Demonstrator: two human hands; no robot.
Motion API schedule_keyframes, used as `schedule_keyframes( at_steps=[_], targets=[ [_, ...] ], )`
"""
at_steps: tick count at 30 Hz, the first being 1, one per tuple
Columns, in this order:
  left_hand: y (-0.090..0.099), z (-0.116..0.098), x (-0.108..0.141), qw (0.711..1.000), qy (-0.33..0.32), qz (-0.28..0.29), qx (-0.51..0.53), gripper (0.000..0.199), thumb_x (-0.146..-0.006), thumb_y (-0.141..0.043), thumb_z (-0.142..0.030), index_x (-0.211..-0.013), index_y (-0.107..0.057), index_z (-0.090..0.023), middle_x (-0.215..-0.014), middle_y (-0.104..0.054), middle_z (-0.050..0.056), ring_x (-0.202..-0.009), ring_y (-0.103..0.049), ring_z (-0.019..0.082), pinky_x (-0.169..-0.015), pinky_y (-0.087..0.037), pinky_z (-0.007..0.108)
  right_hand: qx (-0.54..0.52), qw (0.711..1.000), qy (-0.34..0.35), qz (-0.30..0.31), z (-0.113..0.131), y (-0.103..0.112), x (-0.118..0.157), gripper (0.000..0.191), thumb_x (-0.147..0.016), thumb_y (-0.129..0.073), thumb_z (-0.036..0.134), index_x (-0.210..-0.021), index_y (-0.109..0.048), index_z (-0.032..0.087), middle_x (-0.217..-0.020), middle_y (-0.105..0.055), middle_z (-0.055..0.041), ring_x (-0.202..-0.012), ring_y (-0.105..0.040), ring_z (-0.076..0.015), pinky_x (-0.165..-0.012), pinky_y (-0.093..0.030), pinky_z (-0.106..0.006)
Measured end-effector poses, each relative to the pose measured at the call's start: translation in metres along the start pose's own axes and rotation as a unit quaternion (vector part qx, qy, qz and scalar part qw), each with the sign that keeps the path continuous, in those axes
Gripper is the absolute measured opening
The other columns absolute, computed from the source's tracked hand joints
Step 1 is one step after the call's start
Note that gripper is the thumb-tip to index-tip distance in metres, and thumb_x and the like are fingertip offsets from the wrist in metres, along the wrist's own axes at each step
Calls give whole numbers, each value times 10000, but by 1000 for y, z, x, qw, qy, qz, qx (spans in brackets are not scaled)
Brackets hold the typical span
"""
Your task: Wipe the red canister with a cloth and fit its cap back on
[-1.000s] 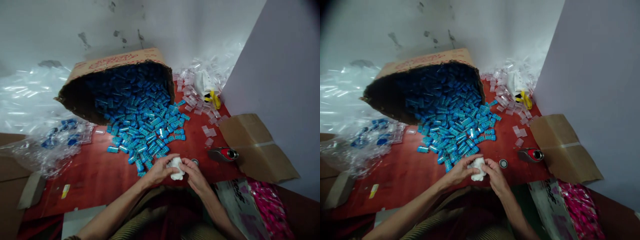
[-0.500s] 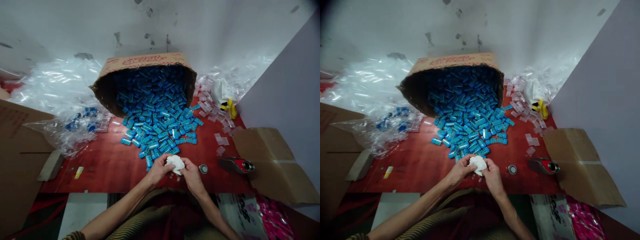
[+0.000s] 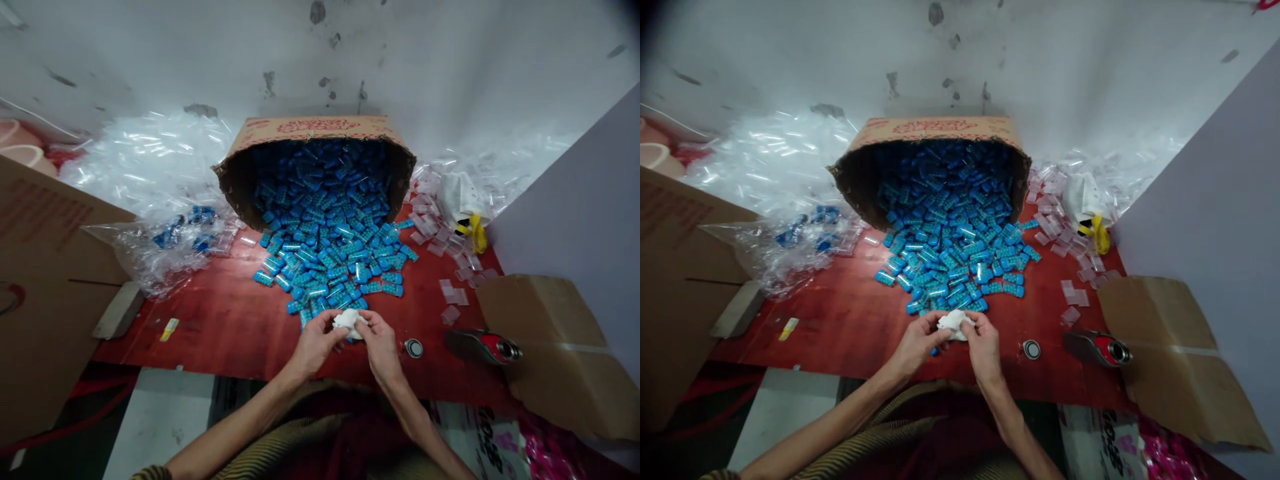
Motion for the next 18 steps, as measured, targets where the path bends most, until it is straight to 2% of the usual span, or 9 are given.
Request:
schedule_keyframes(
  at_steps=[2, 4, 6, 8, 11, 15, 18],
  targets=[
    [0, 9, 2, 996, 32, 6, 78, 260, -613, -658, -224, -826, -555, -116, -570, -587, -1, -400, -476, 88, -423, -373, 206, 14, 1000, 16, 2, 4, -4, -3, 265, -656, -645, 309, -862, -604, 148, -742, -622, -12, -643, -527, -118, -616, -416, -235],
    [0, 17, 3, 988, 57, 16, 146, 248, -625, -663, -255, -799, -556, -114, -561, -575, 3, -391, -467, 81, -411, -368, 200, -3, 1000, 8, 29, 5, -12, -5, 267, -653, -643, 312, -860, -609, 147, -741, -625, -13, -630, -527, -115, -607, -415, -236],
    [1, 20, 4, 981, 70, 34, 178, 252, -630, -675, -258, -796, -559, -109, -564, -570, 8, -402, -473, 78, -407, -370, 191, -30, 997, -12, 64, 3, -22, -5, 288, -646, -645, 322, -874, -606, 149, -741, -625, -10, -627, -530, -115, -603, -415, -237],
    [6, 20, 7, 979, 71, 44, 186, 282, -632, -686, -250, -845, -559, -114, -657, -607, 36, -452, -519, 94, -434, -404, 198, -31, 995, -27, 86, 0, -29, -6, 296, -636, -649, 328, -870, -608, 150, -722, -624, -7, -627, -532, -119, -606, -416, -242],
    [25, 19, 10, 978, 73, 19, 197, 280, -690, -644, -272, -908, -559, -118, -793, -635, 85, -521, -570, 122, -478, -458, 223, 4, 995, -31, 93, -8, -37, -8, 286, -616, -658, 315, -849, -631, 151, -697, -627, -4, -625, -533, -123, -612, -418, -244],
    [52, 28, 16, 967, 119, -22, 225, 221, -768, -552, -266, -877, -592, -78, -756, -642, 110, -499, -567, 120, -468, -476, 216, 15, 991, -30, 130, -23, -60, -9, 265, -616, -644, 296, -847, -656, 169, -773, -647, -12, -687, -555, -135, -673, -435, -261],
    [72, 29, 18, 964, 110, -48, 236, 163, -762, -554, -203, -863, -603, -85, -768, -647, 100, -530, -579, 127, -487, -495, 217, 23, 988, -28, 152, -34, -83, -13, 257, -631, -618, 318, -838, -661, 173, -777, -653, -17, -672, -561, -144, -663, -446, -277]
  ],
)
Point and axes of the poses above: each hand's wrist, its own x-axis away from the middle knuckle, its own y-axis out of the back of the hand, z = x × y, the point moved 10 cm from there along -x, towards the middle knuckle
